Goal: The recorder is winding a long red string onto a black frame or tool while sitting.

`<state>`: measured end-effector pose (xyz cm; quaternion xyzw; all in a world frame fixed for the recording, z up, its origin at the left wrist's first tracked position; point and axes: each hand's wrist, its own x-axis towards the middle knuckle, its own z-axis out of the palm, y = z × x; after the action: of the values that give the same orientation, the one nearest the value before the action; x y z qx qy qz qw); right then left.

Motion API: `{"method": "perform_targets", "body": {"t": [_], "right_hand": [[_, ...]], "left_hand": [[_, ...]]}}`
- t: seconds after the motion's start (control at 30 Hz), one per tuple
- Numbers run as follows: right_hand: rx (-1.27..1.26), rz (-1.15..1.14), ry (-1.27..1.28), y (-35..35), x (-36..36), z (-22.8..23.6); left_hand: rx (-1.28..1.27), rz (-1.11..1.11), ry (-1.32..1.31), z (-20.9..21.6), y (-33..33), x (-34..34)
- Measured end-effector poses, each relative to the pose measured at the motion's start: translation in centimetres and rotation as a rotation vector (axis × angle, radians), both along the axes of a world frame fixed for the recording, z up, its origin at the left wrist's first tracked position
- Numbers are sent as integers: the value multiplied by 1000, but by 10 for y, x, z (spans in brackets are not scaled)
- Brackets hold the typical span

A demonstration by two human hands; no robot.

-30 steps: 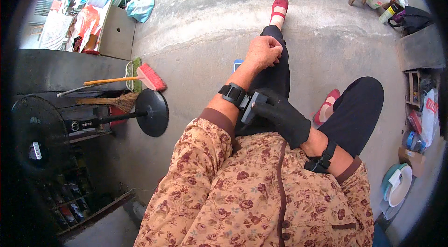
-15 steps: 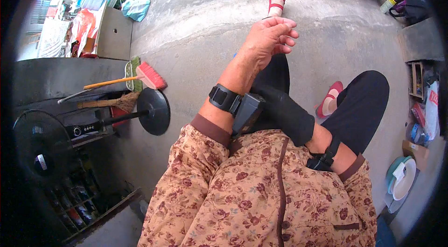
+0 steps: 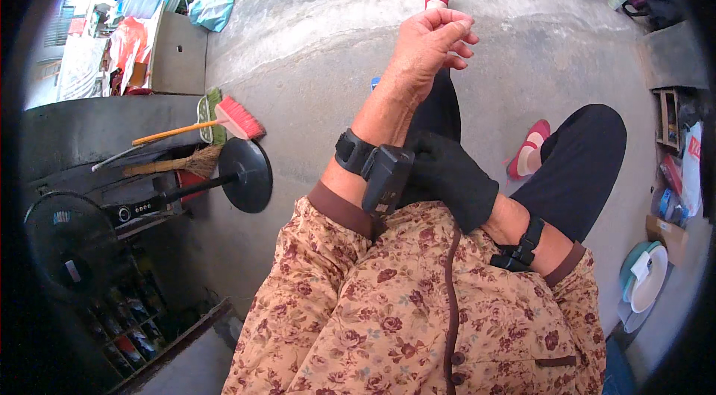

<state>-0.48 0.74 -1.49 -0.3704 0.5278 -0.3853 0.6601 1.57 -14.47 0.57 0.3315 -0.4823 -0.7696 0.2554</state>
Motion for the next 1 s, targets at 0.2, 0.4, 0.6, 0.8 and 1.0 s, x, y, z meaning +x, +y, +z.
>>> {"method": "perform_targets", "body": {"t": [0.2, 0.4, 0.6, 0.8, 1.0], "right_hand": [[-98, -156, 219, 3, -7, 10], [19, -157, 21, 25, -21, 42], [-85, -200, 244, 6, -26, 8], [-330, -387, -179, 12, -4, -11], [-555, -417, 325, 11, 0, 6]], "left_hand": [[-219, 98, -86, -20, -8, -11], [-201, 370, -243, -49, -39, 9], [752, 301, 500, -42, -34, 4], [951, 86, 856, -10, -31, -4], [993, 130, 912, -8, -39, -8]]}}
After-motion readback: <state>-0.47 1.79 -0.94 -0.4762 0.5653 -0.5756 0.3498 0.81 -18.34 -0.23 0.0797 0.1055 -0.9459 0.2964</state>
